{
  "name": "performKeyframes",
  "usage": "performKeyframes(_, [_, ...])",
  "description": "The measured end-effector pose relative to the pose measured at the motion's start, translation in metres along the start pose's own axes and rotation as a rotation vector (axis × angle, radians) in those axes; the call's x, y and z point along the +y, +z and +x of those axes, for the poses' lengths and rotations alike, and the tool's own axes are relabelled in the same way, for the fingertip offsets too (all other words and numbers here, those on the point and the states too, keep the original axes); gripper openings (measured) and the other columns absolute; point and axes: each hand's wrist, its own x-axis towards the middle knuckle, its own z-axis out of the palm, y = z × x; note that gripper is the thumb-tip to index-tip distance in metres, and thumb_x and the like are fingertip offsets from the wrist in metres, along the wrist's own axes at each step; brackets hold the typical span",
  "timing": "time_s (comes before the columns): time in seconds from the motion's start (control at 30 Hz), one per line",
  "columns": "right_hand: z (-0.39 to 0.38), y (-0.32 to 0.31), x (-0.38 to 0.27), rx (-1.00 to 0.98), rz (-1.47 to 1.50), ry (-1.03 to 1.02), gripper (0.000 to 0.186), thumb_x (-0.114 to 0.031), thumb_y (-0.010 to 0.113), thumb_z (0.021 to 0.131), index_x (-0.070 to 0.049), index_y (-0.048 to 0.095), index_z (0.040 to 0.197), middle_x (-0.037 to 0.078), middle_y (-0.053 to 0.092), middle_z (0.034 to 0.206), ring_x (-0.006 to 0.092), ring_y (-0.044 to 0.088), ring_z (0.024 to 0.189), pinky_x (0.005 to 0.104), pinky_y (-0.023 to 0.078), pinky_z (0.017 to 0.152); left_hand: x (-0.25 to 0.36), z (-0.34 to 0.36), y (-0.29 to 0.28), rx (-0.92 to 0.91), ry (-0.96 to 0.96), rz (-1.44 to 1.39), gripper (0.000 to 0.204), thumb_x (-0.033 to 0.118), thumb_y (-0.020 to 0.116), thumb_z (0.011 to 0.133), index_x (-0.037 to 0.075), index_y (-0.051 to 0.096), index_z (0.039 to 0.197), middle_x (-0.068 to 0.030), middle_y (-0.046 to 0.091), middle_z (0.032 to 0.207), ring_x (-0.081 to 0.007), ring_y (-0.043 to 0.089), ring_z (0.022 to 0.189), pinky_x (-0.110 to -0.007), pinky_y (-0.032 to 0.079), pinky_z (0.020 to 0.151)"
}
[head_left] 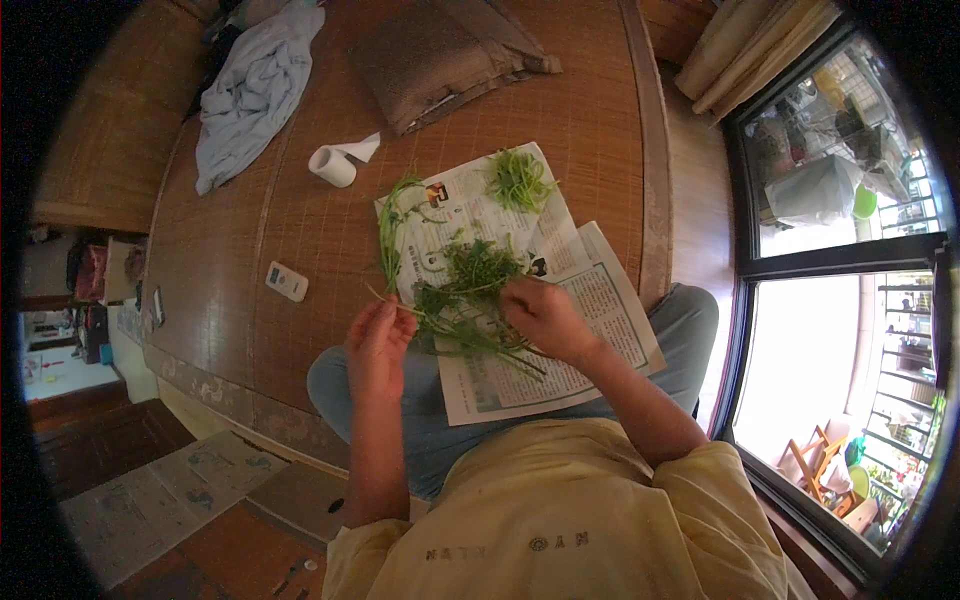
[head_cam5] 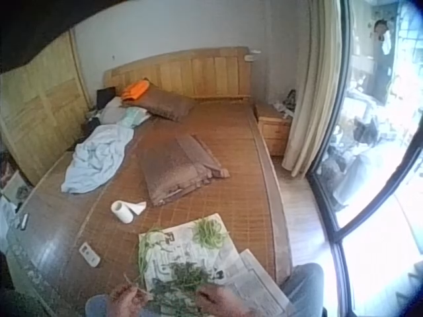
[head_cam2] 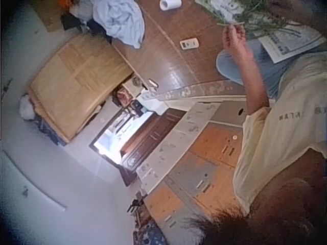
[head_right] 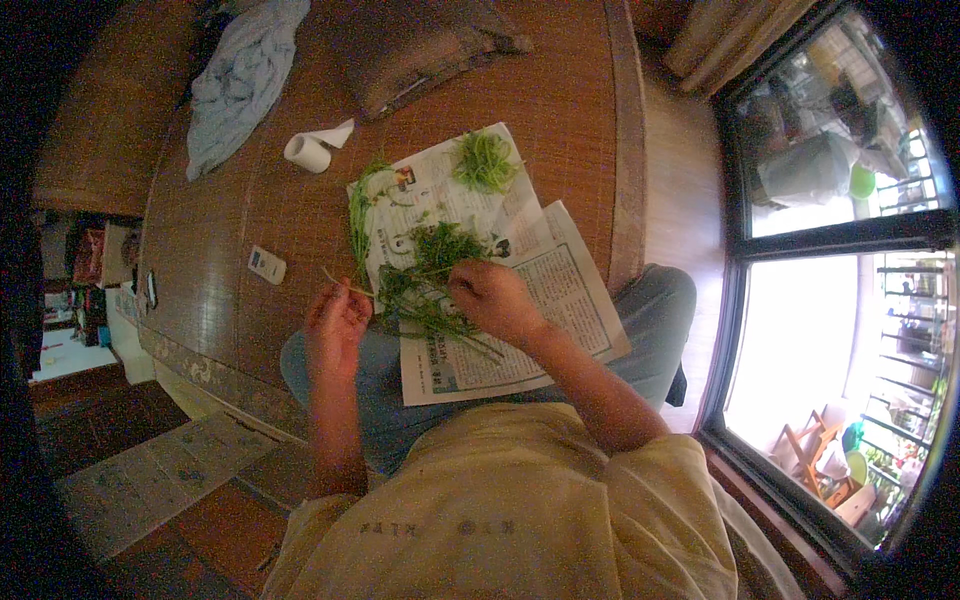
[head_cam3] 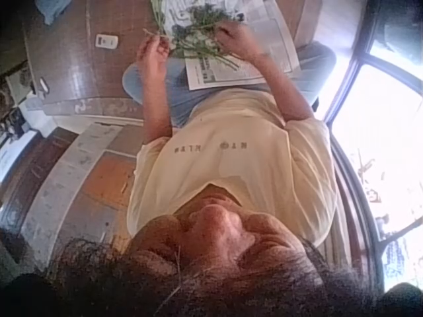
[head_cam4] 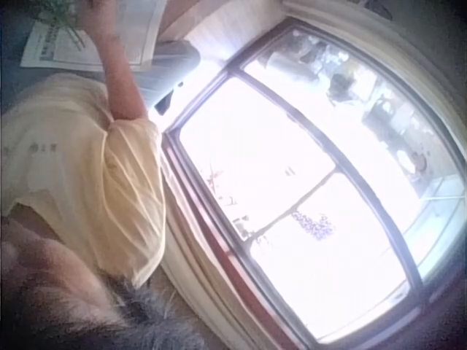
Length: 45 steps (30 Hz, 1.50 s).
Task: The recorder is sitting on a mat, stripping leaves or prepping green stems (likely pea shoots or beans) over a newspaper.
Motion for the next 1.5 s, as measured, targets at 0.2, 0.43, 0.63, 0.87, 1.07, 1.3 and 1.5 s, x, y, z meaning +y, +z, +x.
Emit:
performKeyframes(0.2, [0.018,0.011,-0.004,0.005,-0.354,-0.099,0.013,-0.013,0.058,0.086,0.000,0.057,0.082,0.017,0.059,0.080,0.0367,0.060,0.076,0.0414,0.047,0.065,-0.026,-0.011,0.008,0.044,-0.196,-0.049,0.013,0.014,0.064,0.090,0.005,0.063,0.098,-0.0050,0.063,0.083,-0.0138,0.059,0.076,-0.030,0.048,0.072])
performKeyframes(0.43, [0.007,0.025,-0.005,-0.055,-0.173,-0.105,0.011,-0.014,0.058,0.086,-0.003,0.059,0.086,0.016,0.060,0.081,0.0360,0.060,0.078,0.0403,0.048,0.068,-0.042,-0.015,0.004,-0.027,-0.214,-0.083,0.012,0.013,0.066,0.089,0.006,0.063,0.098,-0.0038,0.063,0.084,-0.0134,0.058,0.076,-0.030,0.046,0.073])
performKeyframes(0.63, [0.000,0.035,-0.006,-0.125,-0.104,-0.111,0.009,-0.011,0.058,0.083,-0.004,0.060,0.088,0.015,0.060,0.083,0.0352,0.060,0.079,0.0397,0.048,0.068,-0.047,-0.014,0.014,0.058,-0.219,-0.037,0.012,0.011,0.066,0.088,0.005,0.063,0.097,-0.0027,0.062,0.083,-0.0123,0.056,0.073,-0.027,0.043,0.067])
performKeyframes(0.87, [0.016,0.027,0.015,-0.070,-0.130,-0.048,0.013,-0.016,0.060,0.081,-0.003,0.060,0.086,0.019,0.062,0.087,0.0404,0.060,0.081,0.0477,0.048,0.068,-0.057,-0.004,0.000,-0.090,-0.188,0.021,0.019,0.013,0.064,0.089,0.001,0.063,0.104,-0.0056,0.064,0.088,-0.0138,0.061,0.081,-0.028,0.048,0.072])
performKeyframes(1.07, [0.075,-0.006,0.062,0.246,-0.270,0.116,0.013,-0.014,0.057,0.083,-0.001,0.062,0.083,0.020,0.064,0.078,0.0389,0.062,0.073,0.0436,0.048,0.064,-0.056,-0.003,-0.004,-0.054,-0.224,0.073,0.025,0.016,0.062,0.091,-0.001,0.062,0.110,-0.0078,0.065,0.091,-0.0156,0.062,0.084,-0.030,0.050,0.075])
performKeyframes(1.3, [0.137,-0.034,0.096,0.334,-0.554,0.290,0.020,-0.022,0.055,0.085,-0.005,0.065,0.092,0.021,0.065,0.084,0.0394,0.063,0.081,0.0472,0.049,0.069,-0.054,-0.003,-0.009,-0.084,-0.212,0.051,0.027,0.017,0.061,0.092,-0.002,0.061,0.112,-0.0087,0.066,0.092,-0.0162,0.062,0.083,-0.032,0.051,0.075])
performKeyframes(1.5, [0.127,-0.024,0.084,0.268,-0.590,0.355,0.023,-0.021,0.055,0.088,-0.005,0.065,0.100,0.020,0.064,0.099,0.0372,0.063,0.088,0.0441,0.049,0.074,-0.054,0.001,-0.017,-0.098,-0.220,0.076,0.026,0.016,0.061,0.092,-0.002,0.062,0.112,-0.0076,0.066,0.091,-0.0149,0.061,0.083,-0.028,0.048,0.074])
